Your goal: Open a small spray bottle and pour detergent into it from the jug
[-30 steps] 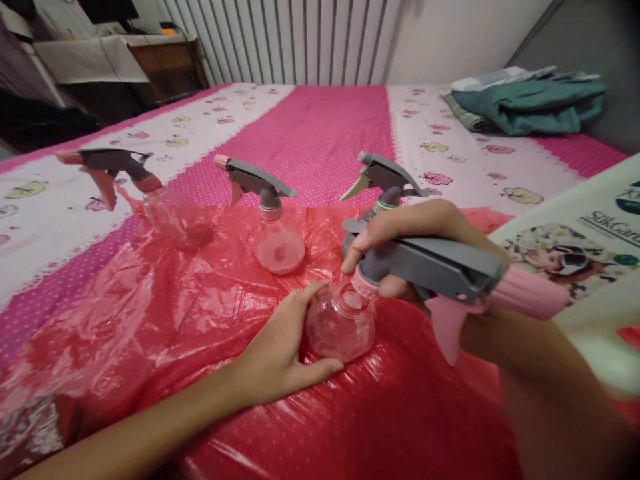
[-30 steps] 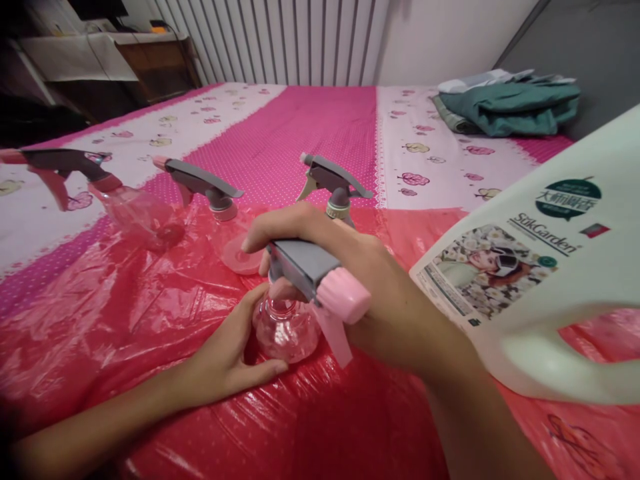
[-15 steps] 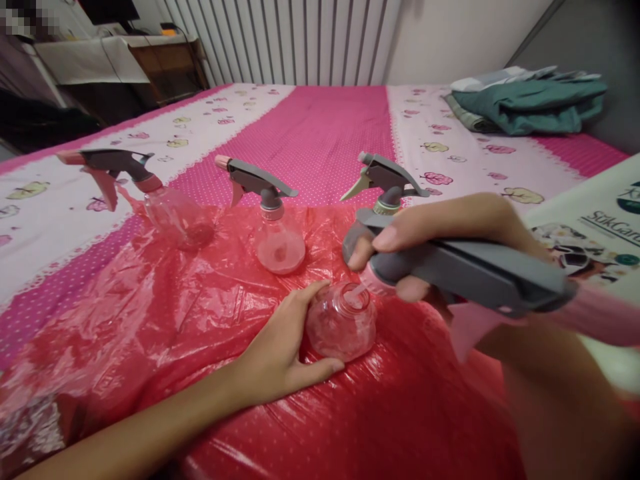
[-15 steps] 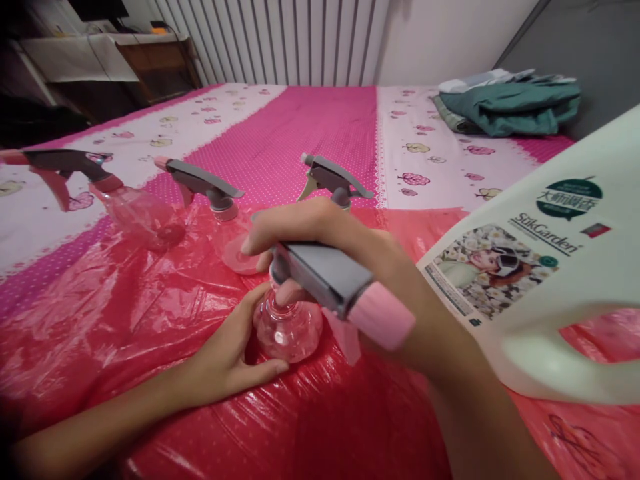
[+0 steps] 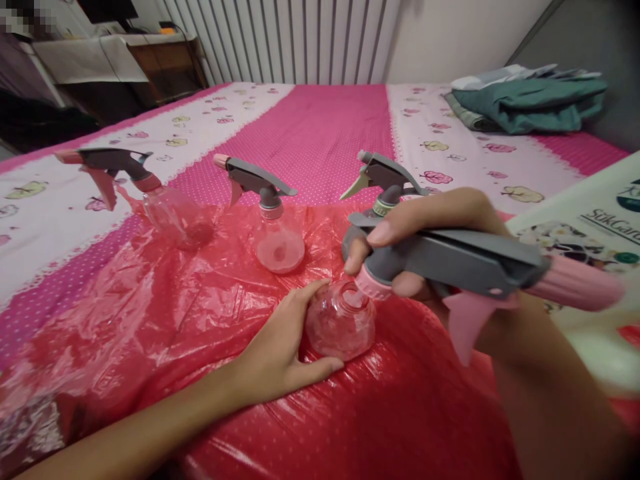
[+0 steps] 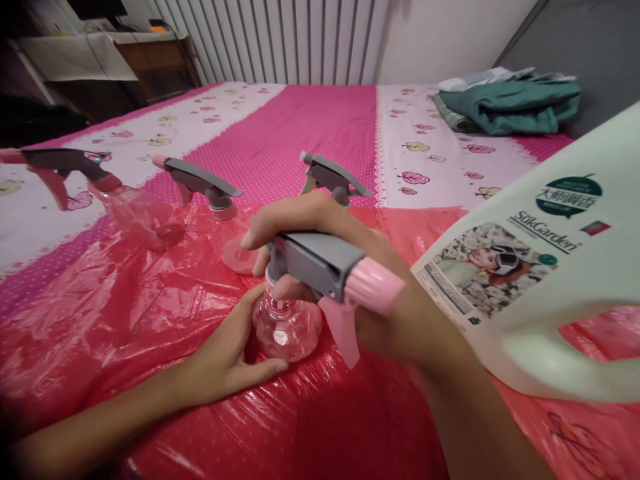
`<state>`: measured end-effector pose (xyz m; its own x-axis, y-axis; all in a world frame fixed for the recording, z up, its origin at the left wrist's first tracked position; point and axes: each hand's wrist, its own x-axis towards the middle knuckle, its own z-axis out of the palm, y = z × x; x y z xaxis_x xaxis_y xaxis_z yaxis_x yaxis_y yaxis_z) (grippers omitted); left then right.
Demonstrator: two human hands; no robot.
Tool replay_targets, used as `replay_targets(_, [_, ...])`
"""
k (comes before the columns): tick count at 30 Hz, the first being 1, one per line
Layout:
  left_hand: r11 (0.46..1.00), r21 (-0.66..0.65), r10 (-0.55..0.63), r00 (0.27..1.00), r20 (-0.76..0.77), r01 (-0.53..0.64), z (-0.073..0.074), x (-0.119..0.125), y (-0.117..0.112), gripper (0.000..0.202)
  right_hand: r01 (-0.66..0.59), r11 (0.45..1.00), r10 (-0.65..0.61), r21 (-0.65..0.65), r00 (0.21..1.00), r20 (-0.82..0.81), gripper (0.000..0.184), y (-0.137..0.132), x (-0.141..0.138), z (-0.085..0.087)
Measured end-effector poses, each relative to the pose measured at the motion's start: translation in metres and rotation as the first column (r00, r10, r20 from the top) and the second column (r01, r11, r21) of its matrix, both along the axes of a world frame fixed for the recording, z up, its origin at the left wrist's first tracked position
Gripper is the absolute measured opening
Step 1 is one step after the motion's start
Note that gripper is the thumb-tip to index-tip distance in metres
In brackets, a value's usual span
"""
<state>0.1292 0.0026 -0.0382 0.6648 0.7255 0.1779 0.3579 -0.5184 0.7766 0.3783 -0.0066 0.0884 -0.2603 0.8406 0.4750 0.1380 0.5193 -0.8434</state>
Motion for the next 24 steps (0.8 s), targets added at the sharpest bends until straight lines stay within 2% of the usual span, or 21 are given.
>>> replay_targets(4, [1.000,-0.010,-0.006,1.000,0.001,0.006,0.000,0.000,0.000,0.100,0.028,1.000,-0.028,-0.006,0.998,0.050,0.054,0.011,-0.009,0.006])
replay_targets(8, [1.000,0.018,-0.017,1.000,0.013,0.016,0.001,0.001,0.001,0.096,0.020,0.999,-0.018,-0.037,0.999,0.045,0.043,0.012,-0.002,-0.001])
replay_targets(11, [0.999,0.032,-0.016,1.000,0.017,0.015,0.001,0.000,0.001,0.096,-0.080,0.996,0.078,-0.038,0.996,-0.048,0.025,0.004,0.008,-0.009])
replay_targets(13, [1.000,0.029,-0.007,1.000,0.009,0.007,0.002,0.000,0.001,0.096,-0.116,0.993,0.110,-0.037,0.984,-0.137,0.022,-0.002,0.013,-0.012])
replay_targets(16, [1.000,0.026,-0.003,1.000,0.000,0.003,0.002,-0.001,0.000,0.096,-0.089,0.996,0.083,-0.016,0.972,-0.222,0.024,-0.007,0.016,-0.011])
replay_targets(20, [1.000,0.006,-0.003,1.000,-0.004,0.003,0.002,0.000,0.000,0.098,-0.042,0.996,0.059,0.074,0.969,-0.238,0.026,-0.008,0.017,-0.008])
replay_targets(22, [1.000,-0.003,0.001,1.000,0.000,-0.001,0.002,0.001,0.000,0.099,-0.064,0.997,0.070,0.032,0.970,-0.233,0.025,-0.008,0.015,-0.008])
replay_targets(24, [1.000,-0.006,0.003,1.000,0.001,-0.003,0.002,0.002,0.000,0.098,-0.144,0.989,0.130,-0.039,0.962,-0.240,0.024,-0.008,0.013,-0.010])
